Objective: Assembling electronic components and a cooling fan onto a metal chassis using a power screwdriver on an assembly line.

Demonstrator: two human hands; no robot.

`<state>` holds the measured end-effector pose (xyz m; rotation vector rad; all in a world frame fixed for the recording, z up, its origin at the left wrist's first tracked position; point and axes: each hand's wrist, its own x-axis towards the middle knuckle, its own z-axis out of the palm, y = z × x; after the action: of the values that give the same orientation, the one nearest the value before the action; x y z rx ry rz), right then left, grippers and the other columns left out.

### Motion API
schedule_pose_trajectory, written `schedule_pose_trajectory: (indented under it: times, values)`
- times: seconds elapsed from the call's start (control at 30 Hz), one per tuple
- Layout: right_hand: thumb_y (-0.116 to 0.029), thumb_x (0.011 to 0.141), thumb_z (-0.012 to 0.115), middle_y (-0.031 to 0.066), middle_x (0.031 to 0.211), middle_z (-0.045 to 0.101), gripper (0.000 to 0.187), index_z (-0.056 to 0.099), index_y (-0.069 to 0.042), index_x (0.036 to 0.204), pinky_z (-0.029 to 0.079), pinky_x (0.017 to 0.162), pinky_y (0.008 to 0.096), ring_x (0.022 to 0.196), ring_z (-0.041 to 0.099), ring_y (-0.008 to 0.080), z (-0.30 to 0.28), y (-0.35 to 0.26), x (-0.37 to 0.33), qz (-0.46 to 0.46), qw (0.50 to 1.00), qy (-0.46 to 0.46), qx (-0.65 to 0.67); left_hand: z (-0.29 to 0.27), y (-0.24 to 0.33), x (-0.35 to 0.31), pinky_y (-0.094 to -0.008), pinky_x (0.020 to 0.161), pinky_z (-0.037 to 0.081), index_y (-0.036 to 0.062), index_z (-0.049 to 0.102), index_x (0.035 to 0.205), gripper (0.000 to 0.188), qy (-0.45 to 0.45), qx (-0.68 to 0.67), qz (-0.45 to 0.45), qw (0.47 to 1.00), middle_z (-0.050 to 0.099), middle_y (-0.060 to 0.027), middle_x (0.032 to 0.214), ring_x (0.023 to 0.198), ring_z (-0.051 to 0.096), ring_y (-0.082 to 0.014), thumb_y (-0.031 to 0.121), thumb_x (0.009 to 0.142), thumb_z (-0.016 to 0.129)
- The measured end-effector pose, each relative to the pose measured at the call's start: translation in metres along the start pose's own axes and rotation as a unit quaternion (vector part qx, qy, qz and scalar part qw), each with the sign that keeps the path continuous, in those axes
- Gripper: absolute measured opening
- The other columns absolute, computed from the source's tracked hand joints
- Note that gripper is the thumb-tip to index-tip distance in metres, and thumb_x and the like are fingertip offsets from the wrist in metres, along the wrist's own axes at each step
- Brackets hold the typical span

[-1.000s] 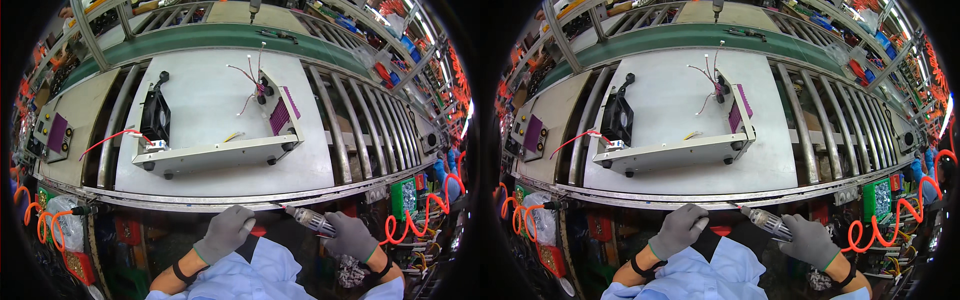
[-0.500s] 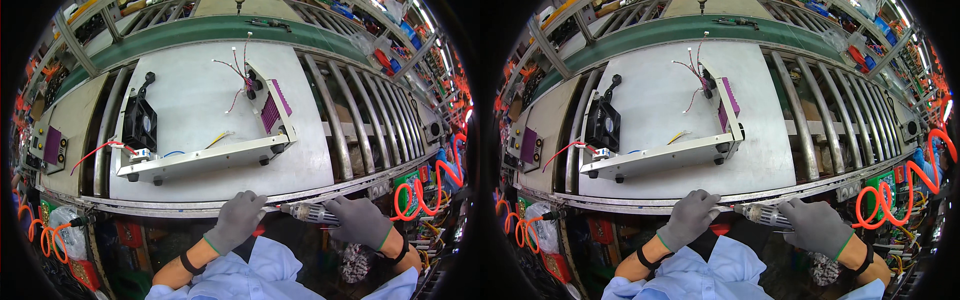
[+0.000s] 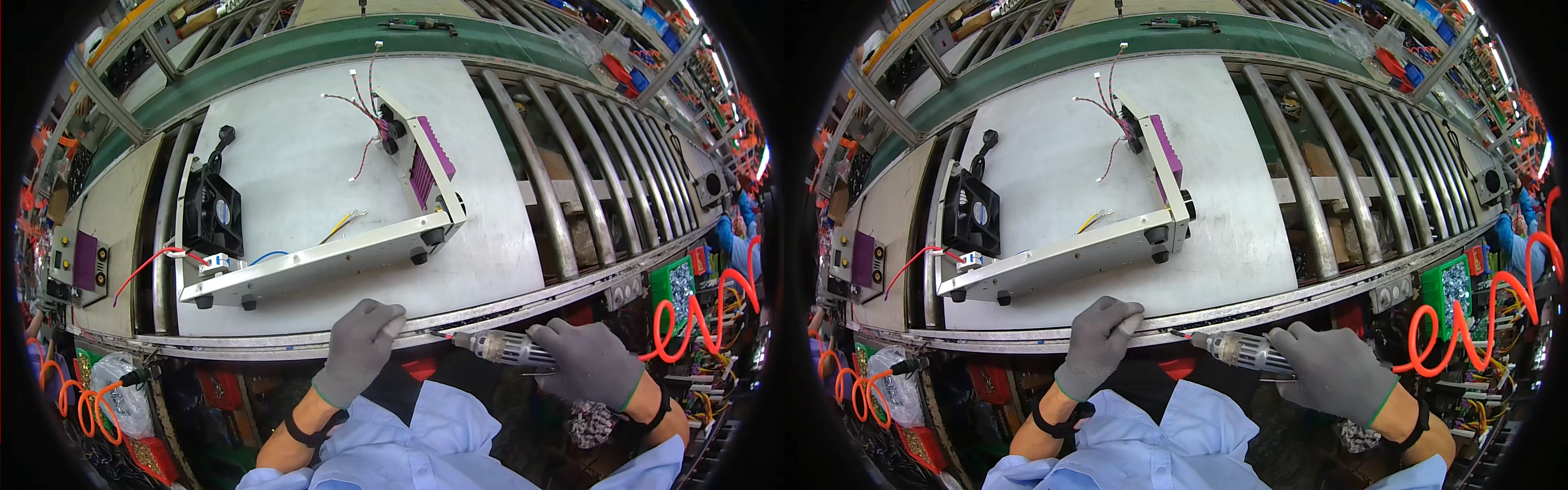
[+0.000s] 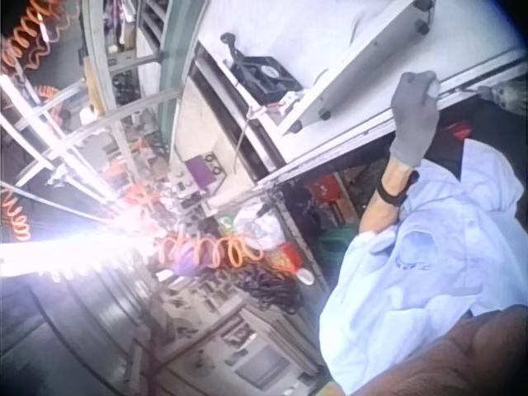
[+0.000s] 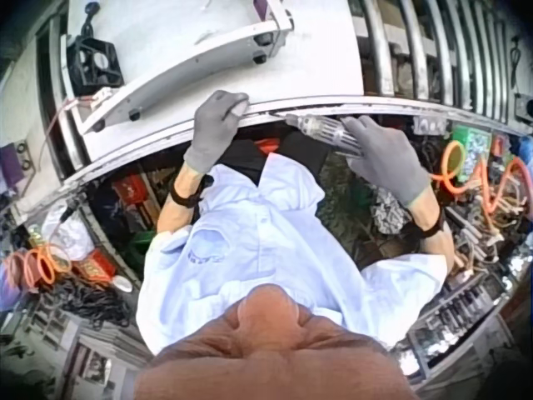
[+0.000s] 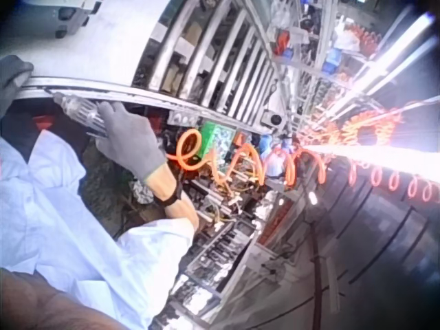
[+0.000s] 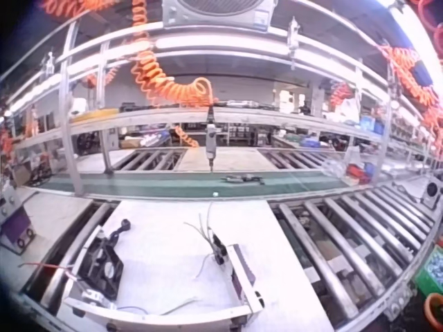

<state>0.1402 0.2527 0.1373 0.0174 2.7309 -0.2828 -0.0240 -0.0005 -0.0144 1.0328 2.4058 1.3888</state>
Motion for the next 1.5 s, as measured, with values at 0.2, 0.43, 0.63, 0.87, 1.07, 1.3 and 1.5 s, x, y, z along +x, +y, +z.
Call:
schedule_pose_trajectory:
  times: [0.2, 0.43, 0.63, 0.87, 1.07, 1.3, 1.5]
  values:
    - [-0.022, 0.068, 0.081, 0.011, 0.094, 0.061, 0.053, 0.057, -0.005, 0.112, 0.057, 0.058, 0.0421, 0.065, 0.067, 0.0329, 0.006, 0.0, 0.016, -0.012, 0.999, -0.028, -0.019, -0.003, 0.006, -0.01, -0.0384, 0.066, 0.052, 0.0076, 0.072, 0.1, 0.013, -0.017, 0.003, -0.001, 1.0, 0.064, -0.0114, 0.084, 0.073, 0.065, -0.0303, 0.013, 0.089, 0.07]
    - [-0.023, 0.068, 0.081, 0.011, 0.096, 0.062, 0.053, 0.058, -0.005, 0.113, 0.057, 0.058, 0.0422, 0.066, 0.067, 0.0333, -0.007, -0.007, 0.01, -0.017, 1.0, -0.021, -0.015, 0.006, 0.013, -0.01, -0.0401, 0.065, 0.053, 0.0075, 0.07, 0.107, 0.022, -0.052, 0.088, 0.06, 0.993, 0.064, -0.0124, 0.082, 0.073, 0.064, -0.0311, 0.011, 0.086, 0.071]
    - [-0.025, 0.069, 0.081, 0.0115, 0.097, 0.062, 0.055, 0.059, -0.004, 0.115, 0.058, 0.06, 0.0421, 0.066, 0.068, 0.0326, -0.01, -0.012, 0.004, -0.023, 1.0, 0.004, 0.012, 0.01, 0.008, -0.003, -0.0407, 0.064, 0.052, 0.01, 0.071, 0.105, 0.018, -0.061, 0.102, 0.085, 0.989, 0.063, -0.012, 0.08, 0.072, 0.064, -0.0313, 0.01, 0.087, 0.07]
    - [-0.025, 0.071, 0.081, 0.0125, 0.097, 0.062, 0.053, 0.058, -0.004, 0.113, 0.058, 0.063, 0.0435, 0.07, 0.069, 0.0343, -0.005, -0.012, 0.011, 0.0, 0.999, -0.033, -0.011, -0.018, 0.0, -0.007, -0.0361, 0.068, 0.053, 0.0028, 0.073, 0.103, 0.014, -0.019, -0.001, -0.016, 1.0, 0.068, -0.0161, 0.085, 0.074, 0.068, -0.0321, 0.009, 0.091, 0.067]
    - [-0.026, 0.072, 0.08, 0.0134, 0.098, 0.063, 0.054, 0.058, -0.003, 0.115, 0.058, 0.064, 0.0446, 0.072, 0.069, 0.0358, -0.006, -0.011, 0.017, 0.006, 0.998, -0.052, -0.021, -0.012, 0.004, -0.012, -0.0362, 0.068, 0.053, 0.0007, 0.072, 0.104, 0.015, -0.039, 0.012, 0.009, 0.999, 0.068, -0.0171, 0.085, 0.076, 0.068, -0.0302, 0.006, 0.092, 0.066]
    - [-0.026, 0.071, 0.079, 0.0129, 0.097, 0.064, 0.053, 0.06, -0.006, 0.116, 0.058, 0.065, 0.0436, 0.073, 0.069, 0.0351, -0.013, -0.011, 0.0, 0.019, 0.999, -0.007, 0.033, -0.013, 0.013, -0.012, -0.0289, 0.064, 0.054, -0.0005, 0.066, 0.116, 0.024, -0.127, -0.259, -0.293, 0.911, 0.066, -0.0101, 0.09, 0.071, 0.064, -0.0185, 0.01, 0.1, 0.053]
    - [-0.029, 0.071, 0.08, 0.0124, 0.096, 0.064, 0.054, 0.06, -0.007, 0.117, 0.057, 0.066, 0.0433, 0.075, 0.069, 0.0345, 0.002, -0.015, -0.01, 0.019, 0.994, 0.065, 0.081, -0.008, 0.016, -0.004, -0.0242, 0.065, 0.052, -0.0056, 0.054, 0.128, 0.038, -0.153, -0.525, -0.365, 0.753, 0.061, -0.0103, 0.106, 0.081, 0.06, -0.013, 0.023, 0.105, 0.049]
